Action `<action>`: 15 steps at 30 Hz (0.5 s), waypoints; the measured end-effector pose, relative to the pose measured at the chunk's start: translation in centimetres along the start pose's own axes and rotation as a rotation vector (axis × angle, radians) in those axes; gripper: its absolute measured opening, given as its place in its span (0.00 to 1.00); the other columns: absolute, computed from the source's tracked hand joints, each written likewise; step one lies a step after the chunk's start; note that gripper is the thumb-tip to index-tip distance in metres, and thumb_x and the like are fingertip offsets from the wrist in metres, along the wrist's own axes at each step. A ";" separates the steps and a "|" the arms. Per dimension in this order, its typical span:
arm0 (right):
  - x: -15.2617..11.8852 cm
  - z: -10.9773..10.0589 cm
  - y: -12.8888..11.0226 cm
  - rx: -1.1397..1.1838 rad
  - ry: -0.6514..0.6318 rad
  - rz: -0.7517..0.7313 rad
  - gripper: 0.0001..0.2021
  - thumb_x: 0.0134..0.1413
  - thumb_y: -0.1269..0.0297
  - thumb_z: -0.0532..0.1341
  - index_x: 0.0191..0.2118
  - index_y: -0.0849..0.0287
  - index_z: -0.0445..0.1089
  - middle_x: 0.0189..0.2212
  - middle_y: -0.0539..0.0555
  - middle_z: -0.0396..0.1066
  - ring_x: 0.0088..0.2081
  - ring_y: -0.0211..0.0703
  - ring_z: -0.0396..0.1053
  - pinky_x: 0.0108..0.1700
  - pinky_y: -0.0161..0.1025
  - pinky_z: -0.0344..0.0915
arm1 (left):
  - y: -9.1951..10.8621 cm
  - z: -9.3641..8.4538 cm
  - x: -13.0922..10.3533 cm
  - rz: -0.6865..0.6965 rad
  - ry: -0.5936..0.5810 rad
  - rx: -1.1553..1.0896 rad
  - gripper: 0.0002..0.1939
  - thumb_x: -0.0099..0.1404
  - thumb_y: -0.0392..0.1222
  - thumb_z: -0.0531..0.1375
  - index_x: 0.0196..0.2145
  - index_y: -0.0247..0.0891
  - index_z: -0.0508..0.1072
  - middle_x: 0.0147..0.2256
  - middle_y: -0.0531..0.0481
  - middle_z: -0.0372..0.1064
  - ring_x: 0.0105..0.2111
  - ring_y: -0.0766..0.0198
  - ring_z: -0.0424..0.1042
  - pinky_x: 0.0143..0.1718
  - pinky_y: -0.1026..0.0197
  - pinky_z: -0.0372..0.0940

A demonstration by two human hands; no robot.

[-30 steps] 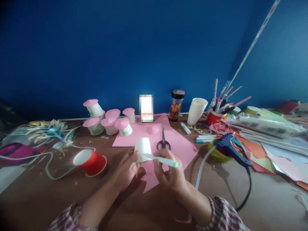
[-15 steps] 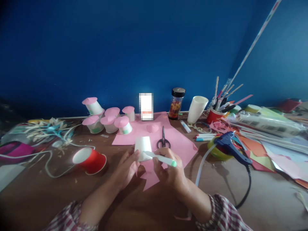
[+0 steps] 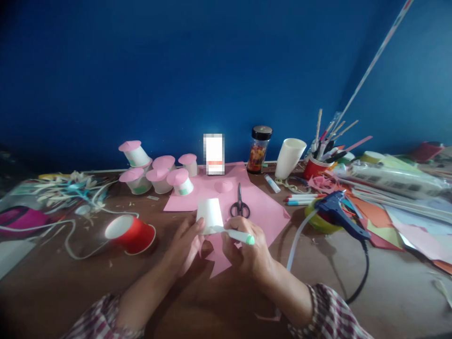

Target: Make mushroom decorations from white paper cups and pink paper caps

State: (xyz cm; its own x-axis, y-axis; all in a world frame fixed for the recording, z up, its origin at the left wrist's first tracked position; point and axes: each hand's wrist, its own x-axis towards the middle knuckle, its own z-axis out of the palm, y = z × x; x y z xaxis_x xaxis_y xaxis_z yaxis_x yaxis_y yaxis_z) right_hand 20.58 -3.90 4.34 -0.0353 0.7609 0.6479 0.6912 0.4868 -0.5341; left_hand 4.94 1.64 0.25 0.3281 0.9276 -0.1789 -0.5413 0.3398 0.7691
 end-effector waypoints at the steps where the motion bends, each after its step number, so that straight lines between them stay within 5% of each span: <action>1: 0.0 0.0 0.0 -0.009 0.006 -0.012 0.02 0.59 0.69 0.54 0.35 0.58 0.63 0.26 0.52 0.68 0.25 0.39 0.67 0.24 0.35 0.64 | 0.0 0.0 0.0 0.003 -0.008 0.002 0.23 0.59 0.45 0.65 0.51 0.43 0.67 0.46 0.45 0.72 0.48 0.54 0.71 0.50 0.51 0.62; 8: -0.1 0.4 0.4 -0.018 0.077 -0.028 0.02 0.59 0.69 0.54 0.37 0.58 0.63 0.26 0.52 0.68 0.26 0.40 0.68 0.25 0.35 0.64 | 0.0 0.0 -0.1 -0.007 -0.045 0.051 0.24 0.57 0.44 0.66 0.51 0.44 0.67 0.43 0.46 0.73 0.41 0.56 0.73 0.42 0.54 0.66; 15: -0.1 0.3 0.2 0.005 0.005 -0.023 0.03 0.59 0.70 0.54 0.34 0.59 0.62 0.25 0.51 0.67 0.24 0.38 0.65 0.24 0.34 0.63 | -0.3 -0.2 0.0 0.024 -0.007 0.022 0.24 0.58 0.44 0.65 0.52 0.43 0.66 0.49 0.44 0.70 0.49 0.54 0.70 0.49 0.52 0.63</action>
State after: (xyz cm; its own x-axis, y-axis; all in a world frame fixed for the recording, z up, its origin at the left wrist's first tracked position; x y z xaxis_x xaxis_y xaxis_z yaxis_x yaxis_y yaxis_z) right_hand 20.49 -3.76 3.99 -0.0477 0.7473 0.6628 0.6864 0.5066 -0.5218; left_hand 4.92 1.63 -0.10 0.3203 0.9344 -0.1557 -0.5321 0.3134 0.7865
